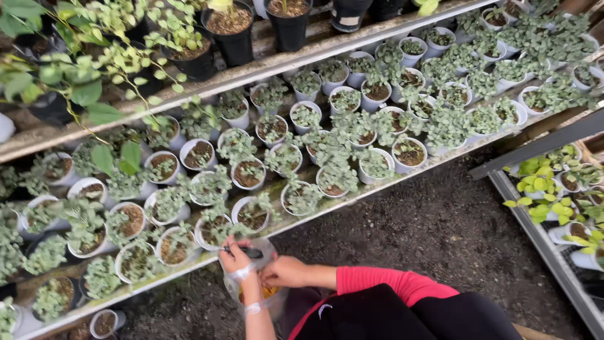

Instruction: The person uses shears to prune stems and leaves from various potted plants on tiered racks, collecting the cuttings in a plastic bag held in one hand.

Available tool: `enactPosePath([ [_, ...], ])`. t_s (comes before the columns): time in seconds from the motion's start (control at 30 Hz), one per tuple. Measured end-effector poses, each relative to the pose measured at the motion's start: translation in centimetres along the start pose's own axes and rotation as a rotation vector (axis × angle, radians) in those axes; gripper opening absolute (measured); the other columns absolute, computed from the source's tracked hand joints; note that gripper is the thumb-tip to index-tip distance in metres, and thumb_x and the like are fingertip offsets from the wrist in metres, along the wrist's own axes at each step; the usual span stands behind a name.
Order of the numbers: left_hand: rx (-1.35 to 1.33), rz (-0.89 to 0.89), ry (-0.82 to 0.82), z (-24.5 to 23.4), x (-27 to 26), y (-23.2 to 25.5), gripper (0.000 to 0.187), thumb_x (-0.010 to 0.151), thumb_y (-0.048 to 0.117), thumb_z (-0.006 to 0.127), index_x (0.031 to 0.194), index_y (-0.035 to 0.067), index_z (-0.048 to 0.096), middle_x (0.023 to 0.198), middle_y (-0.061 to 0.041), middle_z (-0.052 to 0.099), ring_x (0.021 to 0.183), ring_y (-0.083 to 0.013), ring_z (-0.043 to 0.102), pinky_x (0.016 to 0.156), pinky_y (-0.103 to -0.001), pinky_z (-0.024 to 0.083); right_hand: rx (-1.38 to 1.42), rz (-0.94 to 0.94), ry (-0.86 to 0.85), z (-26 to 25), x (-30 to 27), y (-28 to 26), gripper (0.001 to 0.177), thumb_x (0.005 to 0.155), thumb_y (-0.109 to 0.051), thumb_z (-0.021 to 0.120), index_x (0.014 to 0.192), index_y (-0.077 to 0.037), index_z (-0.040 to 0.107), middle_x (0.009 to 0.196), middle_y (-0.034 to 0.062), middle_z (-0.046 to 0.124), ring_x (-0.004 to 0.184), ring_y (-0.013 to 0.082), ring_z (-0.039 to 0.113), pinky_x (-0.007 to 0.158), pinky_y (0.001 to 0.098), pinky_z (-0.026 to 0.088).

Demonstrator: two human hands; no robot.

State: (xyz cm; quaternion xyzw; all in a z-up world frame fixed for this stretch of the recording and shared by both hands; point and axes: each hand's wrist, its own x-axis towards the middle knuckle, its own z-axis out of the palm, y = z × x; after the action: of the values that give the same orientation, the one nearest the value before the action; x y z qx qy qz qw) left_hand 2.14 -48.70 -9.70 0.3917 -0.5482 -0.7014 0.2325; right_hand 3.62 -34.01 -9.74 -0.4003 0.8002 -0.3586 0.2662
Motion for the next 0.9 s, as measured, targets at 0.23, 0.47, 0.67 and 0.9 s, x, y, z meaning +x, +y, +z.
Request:
enactPosePath([
  [0.23,0.226,0.180,-0.095,3.1,-6.1,-5.2,0.024,0.107,0.028,0.050,0.109,0.006,0.060,0.062,-0.005,0.066,0.061,-0.0163,0.064,0.078,-0.033,0.052,0.289,0.011,0.211,-5.7,-10.5,1.5,0.016,0.094,-0.015,0.061,0.101,-0.021,0.074,0.098,-0.0064,0.076,0.087,0.0069,0.069,0.081,0.0240,0.049],
  [0.47,0.072,0.076,-0.344,8.6,-13.7,-6.3,0.017,0.105,0.012,0.052,0.113,0.000,0.062,0.074,-0.016,0.069,0.064,-0.0200,0.068,0.056,-0.032,0.064,0.753,0.337,0.619,-9.8,-17.7,4.7,0.015,0.102,-0.015,0.058,0.106,-0.006,0.068,0.078,0.0138,0.075,0.070,0.0191,0.072,0.060,0.0311,0.064],
  [0.67,0.078,0.050,-0.505,11.5,-18.9,-5.6,0.018,0.104,0.013,0.052,0.115,0.005,0.063,0.073,-0.012,0.070,0.066,-0.0161,0.068,0.060,-0.030,0.063,0.779,0.435,0.796,-11.7,-21.3,5.1,0.018,0.104,-0.018,0.057,0.110,-0.004,0.067,0.077,0.0138,0.073,0.067,0.0174,0.071,0.057,0.0283,0.065],
  [0.9,0.143,0.102,-0.545,12.8,-21.2,-4.2,0.018,0.102,0.013,0.055,0.111,0.004,0.067,0.071,-0.013,0.071,0.064,-0.0180,0.070,0.061,-0.030,0.064,0.770,0.483,0.814,-11.7,-21.3,5.4,0.018,0.104,-0.016,0.056,0.108,-0.004,0.069,0.075,0.0147,0.073,0.066,0.0178,0.070,0.057,0.0294,0.064],
])
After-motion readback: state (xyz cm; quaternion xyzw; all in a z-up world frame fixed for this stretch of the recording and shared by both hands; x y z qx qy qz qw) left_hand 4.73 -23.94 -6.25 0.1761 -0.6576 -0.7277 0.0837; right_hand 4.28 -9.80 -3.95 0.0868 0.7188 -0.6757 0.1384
